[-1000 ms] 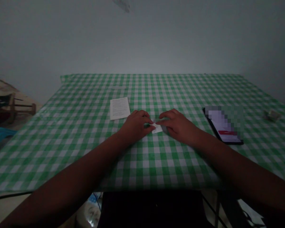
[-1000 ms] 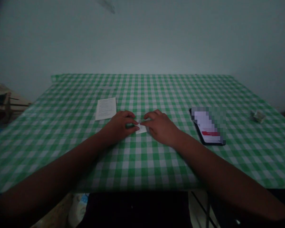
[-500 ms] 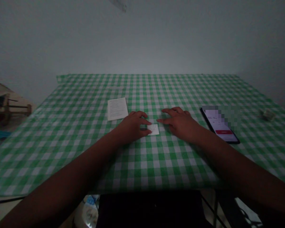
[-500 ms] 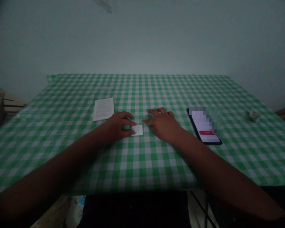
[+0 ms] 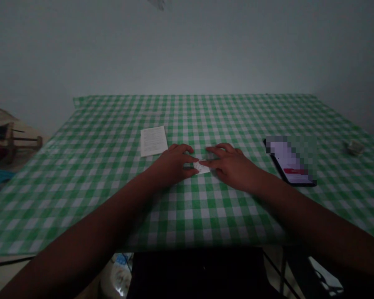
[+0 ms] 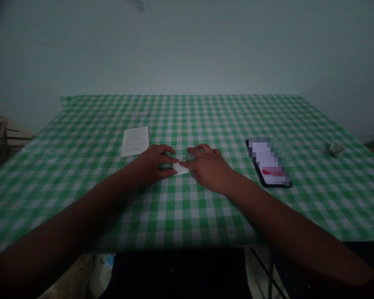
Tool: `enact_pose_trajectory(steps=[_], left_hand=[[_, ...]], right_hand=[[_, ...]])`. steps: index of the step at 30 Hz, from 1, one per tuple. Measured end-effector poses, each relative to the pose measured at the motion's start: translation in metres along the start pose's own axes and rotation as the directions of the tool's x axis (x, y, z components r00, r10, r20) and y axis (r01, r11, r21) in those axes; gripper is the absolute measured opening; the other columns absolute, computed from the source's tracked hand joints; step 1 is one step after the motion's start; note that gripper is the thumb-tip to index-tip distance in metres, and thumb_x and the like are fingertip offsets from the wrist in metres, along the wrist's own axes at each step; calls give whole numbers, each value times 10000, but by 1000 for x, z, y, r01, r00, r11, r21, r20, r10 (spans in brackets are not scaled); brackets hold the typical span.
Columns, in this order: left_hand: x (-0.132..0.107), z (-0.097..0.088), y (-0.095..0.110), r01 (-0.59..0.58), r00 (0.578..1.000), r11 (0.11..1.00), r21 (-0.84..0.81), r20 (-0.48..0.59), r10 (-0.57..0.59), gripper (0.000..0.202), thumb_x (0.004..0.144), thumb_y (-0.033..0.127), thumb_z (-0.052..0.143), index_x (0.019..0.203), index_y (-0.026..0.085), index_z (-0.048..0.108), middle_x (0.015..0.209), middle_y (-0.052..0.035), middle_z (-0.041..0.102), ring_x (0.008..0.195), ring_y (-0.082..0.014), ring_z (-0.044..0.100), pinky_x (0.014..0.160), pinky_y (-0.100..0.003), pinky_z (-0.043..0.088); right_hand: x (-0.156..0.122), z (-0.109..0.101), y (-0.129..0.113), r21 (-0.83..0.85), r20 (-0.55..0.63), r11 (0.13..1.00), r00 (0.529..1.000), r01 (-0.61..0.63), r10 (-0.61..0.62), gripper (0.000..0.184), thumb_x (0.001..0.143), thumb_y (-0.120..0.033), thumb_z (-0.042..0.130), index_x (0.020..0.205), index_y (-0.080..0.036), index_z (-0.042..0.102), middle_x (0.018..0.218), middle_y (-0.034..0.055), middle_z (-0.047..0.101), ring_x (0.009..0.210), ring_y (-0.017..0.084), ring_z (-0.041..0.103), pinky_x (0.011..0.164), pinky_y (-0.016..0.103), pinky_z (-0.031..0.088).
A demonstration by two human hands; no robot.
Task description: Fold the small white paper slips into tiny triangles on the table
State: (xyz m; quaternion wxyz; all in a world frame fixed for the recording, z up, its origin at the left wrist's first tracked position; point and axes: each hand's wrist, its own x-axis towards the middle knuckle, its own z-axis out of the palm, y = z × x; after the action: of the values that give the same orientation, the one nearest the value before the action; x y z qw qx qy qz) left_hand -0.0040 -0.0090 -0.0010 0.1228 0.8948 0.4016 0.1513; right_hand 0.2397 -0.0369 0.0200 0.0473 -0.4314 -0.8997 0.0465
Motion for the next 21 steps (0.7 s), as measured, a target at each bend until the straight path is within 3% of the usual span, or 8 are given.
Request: enact_pose_trajectory(steps=[6, 14, 21], left_hand=[[0, -7, 4, 7, 997, 1000, 3, 74, -8, 370, 854, 401, 711, 1207, 291, 716, 1356, -67, 574, 1223, -268, 535, 1069, -458, 426], [-3, -12, 14, 1, 998, 1000, 20, 55, -2, 406, 827, 365, 709, 1212, 238, 722, 1352, -89, 586, 1209, -288, 544, 1059, -458, 453], [0, -9, 25, 50, 999, 995, 83, 1, -51, 493, 763, 546, 773, 1136, 224, 747, 1288, -106, 617, 1141, -306, 566, 1018, -497, 465]], right_hand=[[-1, -3, 1, 4, 49, 1000, 999, -13, 12, 476, 950, -170, 513, 1359, -389, 617, 1562, 105, 439, 1396, 421, 378, 952, 660, 453], [-2, -5, 9, -24, 44, 997, 997, -69, 70, 454, 947, -200, 510, 1367, -333, 619, 1557, 114, 451, 1379, 415, 407, 956, 671, 453], [-1, -3, 5, 28, -6, 999, 1000, -27, 27, 390, 965, -256, 501, 1323, -233, 655, 1504, 145, 507, 1351, 384, 430, 981, 610, 458]])
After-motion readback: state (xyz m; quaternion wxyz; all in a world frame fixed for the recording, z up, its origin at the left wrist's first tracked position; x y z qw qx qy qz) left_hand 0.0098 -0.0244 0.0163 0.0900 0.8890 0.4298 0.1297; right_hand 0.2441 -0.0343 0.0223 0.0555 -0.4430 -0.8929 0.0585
